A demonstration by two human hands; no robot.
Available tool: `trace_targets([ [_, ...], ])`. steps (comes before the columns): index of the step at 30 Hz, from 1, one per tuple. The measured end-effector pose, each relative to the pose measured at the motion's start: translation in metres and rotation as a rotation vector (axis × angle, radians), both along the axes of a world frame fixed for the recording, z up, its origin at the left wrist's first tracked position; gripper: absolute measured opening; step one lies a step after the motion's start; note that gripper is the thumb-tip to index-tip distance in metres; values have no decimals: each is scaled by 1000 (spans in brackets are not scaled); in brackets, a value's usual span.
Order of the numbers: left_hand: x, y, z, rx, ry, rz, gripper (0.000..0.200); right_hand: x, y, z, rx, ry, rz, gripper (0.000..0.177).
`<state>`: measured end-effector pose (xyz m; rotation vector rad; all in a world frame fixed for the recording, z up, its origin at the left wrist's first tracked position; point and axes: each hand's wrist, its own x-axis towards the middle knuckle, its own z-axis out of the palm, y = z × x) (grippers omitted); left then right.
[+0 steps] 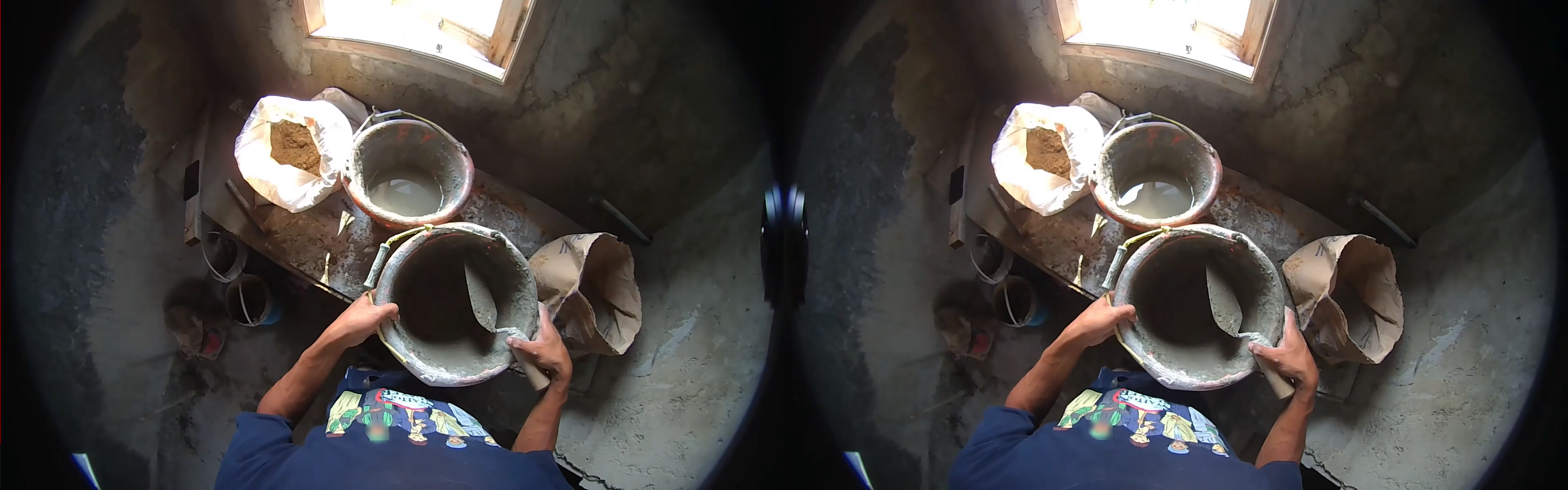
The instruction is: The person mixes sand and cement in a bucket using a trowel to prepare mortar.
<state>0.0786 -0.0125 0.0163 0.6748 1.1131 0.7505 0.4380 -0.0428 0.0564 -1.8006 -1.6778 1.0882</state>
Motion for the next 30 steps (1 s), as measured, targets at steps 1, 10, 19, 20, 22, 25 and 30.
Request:
trace_targets([
  [1,7,3,-8,13,5,-23,23,8,3,-2,-1,32,16,102],
  [10,45,13,-11,29,47,66,25,34,22,-12,0,55,91,99],
  [19,48,17,1,97,438,42,22,2,27,41,-193,-478,99,93],
  [20,48,18,-1,98,440,50,22,-1,27,45,-188,-477,105,93],
  [22,48,22,-10,113,511,61,24,-5,25,48,-126,-522,120,84],
  [25,49,24,-17,177,606,111,24,-6,26,44,-74,-556,221,71],
  [30,45,27,-16,145,663,46,36,-7,25,44,-53,-655,400,58],
])
